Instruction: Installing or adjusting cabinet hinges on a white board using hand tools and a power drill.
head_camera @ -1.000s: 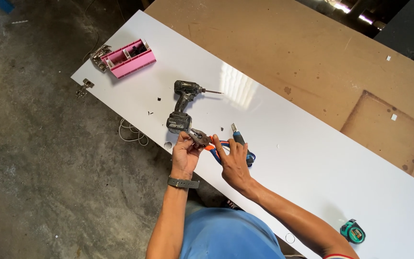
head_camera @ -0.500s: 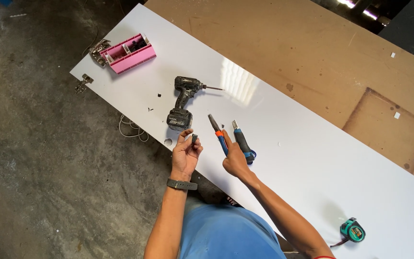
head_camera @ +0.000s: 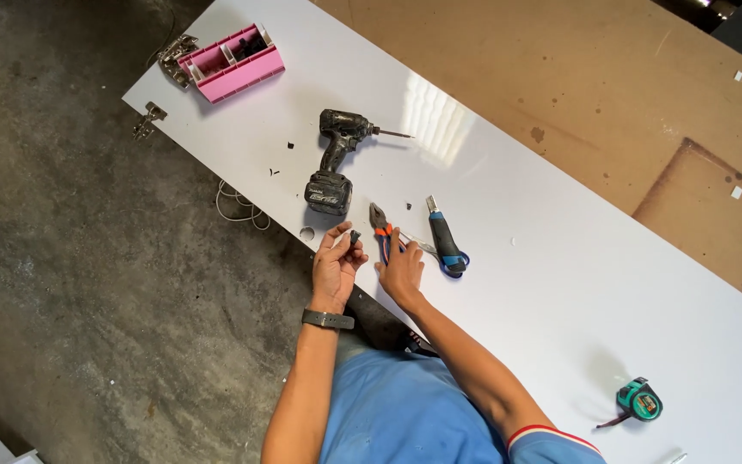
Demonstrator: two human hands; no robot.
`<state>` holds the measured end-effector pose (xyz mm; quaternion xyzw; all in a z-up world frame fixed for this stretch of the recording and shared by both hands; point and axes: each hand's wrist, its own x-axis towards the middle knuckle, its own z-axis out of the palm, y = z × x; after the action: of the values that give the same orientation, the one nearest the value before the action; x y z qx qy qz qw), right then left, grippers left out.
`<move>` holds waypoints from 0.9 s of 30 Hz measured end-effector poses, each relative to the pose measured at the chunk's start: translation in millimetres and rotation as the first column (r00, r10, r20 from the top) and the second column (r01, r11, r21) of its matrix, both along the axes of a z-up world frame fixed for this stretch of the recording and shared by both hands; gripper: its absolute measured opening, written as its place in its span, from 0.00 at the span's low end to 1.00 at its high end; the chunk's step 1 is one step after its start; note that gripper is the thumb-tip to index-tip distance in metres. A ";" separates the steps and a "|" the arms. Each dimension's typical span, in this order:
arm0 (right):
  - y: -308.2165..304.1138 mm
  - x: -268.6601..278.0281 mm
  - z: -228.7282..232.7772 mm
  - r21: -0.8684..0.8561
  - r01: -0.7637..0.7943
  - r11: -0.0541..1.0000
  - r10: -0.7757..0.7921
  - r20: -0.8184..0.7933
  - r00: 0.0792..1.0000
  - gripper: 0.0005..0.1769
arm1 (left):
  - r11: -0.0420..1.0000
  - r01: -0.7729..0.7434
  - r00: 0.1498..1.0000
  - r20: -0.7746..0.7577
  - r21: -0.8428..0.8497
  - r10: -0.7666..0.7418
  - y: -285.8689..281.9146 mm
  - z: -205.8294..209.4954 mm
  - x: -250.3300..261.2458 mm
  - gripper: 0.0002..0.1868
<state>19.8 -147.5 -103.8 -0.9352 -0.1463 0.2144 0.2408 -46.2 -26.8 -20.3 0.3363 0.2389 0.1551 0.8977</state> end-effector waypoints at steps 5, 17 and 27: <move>-1.8 23.6 -30.2 0.050 0.025 0.998 -0.035 0.213 0.976 0.43 | 0.997 -0.017 0.998 -0.065 -0.077 0.012 10.4 -20.3 -0.9 0.12; -76.6 67.1 17.6 -0.086 0.223 0.971 -0.214 0.100 0.972 0.50 | 0.974 0.079 0.960 -0.280 0.211 -0.017 10.8 -59.6 27.9 0.15; -76.3 65.1 -31.4 0.086 0.258 0.962 -0.272 0.235 0.933 0.27 | 0.835 0.129 0.890 -0.434 0.534 0.140 12.1 -101.4 73.3 0.08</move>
<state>84.8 -223.8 -135.2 -0.9588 -0.0531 0.0589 0.2726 27.2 -14.7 -121.6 0.6055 0.3888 0.1363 0.6809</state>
